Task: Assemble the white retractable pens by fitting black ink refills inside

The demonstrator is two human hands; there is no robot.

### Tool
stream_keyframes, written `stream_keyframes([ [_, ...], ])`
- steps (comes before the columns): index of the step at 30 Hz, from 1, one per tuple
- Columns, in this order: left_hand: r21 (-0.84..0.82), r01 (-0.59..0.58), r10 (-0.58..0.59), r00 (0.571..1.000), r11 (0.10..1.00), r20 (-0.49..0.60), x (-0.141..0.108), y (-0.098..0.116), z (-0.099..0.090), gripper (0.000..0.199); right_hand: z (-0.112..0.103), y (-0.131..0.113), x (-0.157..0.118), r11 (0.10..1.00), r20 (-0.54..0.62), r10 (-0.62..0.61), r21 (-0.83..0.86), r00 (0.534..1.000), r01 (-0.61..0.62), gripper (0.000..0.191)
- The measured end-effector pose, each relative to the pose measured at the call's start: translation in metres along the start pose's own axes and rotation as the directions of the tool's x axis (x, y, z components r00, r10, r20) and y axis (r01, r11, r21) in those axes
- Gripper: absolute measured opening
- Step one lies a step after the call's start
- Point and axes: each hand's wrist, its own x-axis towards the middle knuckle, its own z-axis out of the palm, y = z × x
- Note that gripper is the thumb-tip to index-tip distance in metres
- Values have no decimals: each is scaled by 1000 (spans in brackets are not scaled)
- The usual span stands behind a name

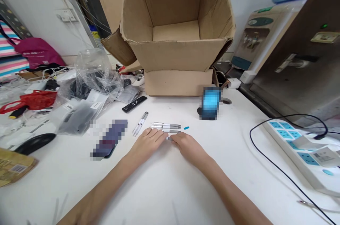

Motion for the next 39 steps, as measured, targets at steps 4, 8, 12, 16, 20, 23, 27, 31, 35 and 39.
stream_keyframes([
  [4, -107, 95, -95, 995, 990, 5, 1, 3, 2, 28, 6, 4, 0, 983, -64, -62, -177, 996, 49, 22],
  [8, -292, 204, -201, 979, 934, 41, 2, 2, 5, 21, 13, 5, 1, 942, -115, -161, -315, 980, 118, 33],
  [12, -364, 235, -227, 972, 901, 64, 2, -1, 8, 24, 15, 6, 2, 971, -190, -126, -225, 974, 82, 26],
  [16, -388, 246, -249, 967, 888, 43, 1, -1, 8, 25, 13, 5, 3, 986, -199, 141, 119, 970, -119, 28],
  [20, -402, 267, -265, 962, 876, 62, 2, 1, 7, 26, 11, 4, 4, 872, -77, 320, 413, 944, -262, 34],
  [23, -402, 288, -283, 956, 869, 74, 2, 1, 6, 27, 9, 3, 6, 845, -152, 298, 501, 942, -187, 11],
  [27, -426, 285, -288, 956, 859, 59, 2, 2, 5, 24, 9, 0, 7, 783, -111, 302, 596, 947, -180, 34],
  [31, -451, 287, -291, 955, 845, 62, 2, 5, 2, 25, 13, -2, 5, 668, -24, 364, 703, 931, -243, 32],
  [35, -464, 298, -306, 950, 834, 60, 3, 8, -1, 27, 14, -2, 4, 721, -176, 309, 684, 935, -110, 27],
  [39, -457, 313, -327, 944, 832, 49, 3, 10, -1, 26, 12, -1, 5, 754, -214, 224, 656, 951, -31, 40],
])
